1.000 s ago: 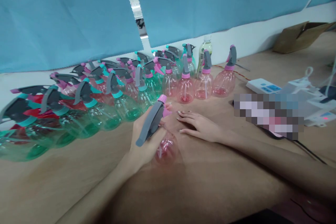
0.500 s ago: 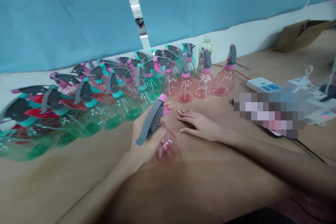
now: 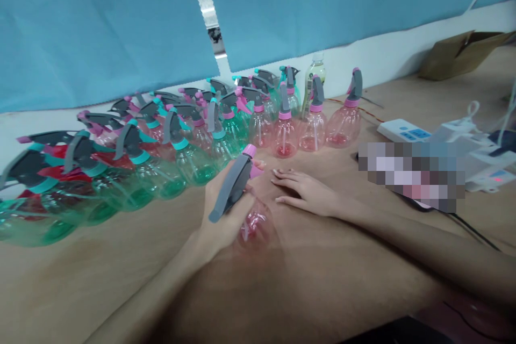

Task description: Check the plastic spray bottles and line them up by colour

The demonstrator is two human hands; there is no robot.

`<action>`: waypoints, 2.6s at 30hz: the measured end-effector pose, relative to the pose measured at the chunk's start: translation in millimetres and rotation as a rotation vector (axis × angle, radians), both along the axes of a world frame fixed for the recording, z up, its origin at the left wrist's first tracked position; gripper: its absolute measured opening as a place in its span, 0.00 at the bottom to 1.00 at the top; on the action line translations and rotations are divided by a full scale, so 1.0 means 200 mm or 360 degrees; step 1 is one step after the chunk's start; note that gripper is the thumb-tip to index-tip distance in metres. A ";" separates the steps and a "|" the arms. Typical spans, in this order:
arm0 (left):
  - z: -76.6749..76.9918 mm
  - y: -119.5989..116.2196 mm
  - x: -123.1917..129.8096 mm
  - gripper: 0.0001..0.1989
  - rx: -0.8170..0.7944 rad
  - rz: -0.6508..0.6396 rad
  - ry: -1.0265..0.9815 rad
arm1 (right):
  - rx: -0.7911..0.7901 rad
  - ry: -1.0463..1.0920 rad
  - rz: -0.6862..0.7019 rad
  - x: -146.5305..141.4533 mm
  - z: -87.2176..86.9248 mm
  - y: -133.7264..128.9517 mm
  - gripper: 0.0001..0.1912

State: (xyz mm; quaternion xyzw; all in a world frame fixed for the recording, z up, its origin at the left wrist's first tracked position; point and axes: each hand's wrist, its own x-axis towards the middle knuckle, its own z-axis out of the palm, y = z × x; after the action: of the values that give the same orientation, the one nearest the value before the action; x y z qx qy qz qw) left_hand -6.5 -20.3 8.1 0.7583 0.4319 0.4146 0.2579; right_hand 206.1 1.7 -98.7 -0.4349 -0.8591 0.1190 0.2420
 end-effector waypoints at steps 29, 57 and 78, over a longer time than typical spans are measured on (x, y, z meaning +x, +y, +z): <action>0.02 0.01 -0.01 0.02 -0.0063 -0.0161 0.0027 | -0.0006 -0.0018 -0.0001 0.00 0.00 0.00 0.30; 0.00 0.00 0.00 0.05 -0.0082 0.0006 0.0021 | -0.0027 -0.0030 0.0007 0.00 0.00 0.00 0.32; 0.00 0.00 0.00 0.03 -0.0032 -0.0025 0.0054 | -0.0004 0.0001 0.0005 0.00 0.00 0.00 0.30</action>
State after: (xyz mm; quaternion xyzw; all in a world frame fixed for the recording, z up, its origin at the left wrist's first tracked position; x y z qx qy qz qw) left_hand -6.9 -20.0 8.4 0.7660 0.4345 0.3953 0.2612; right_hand 206.9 1.1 -99.0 -0.4339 -0.8595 0.1206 0.2417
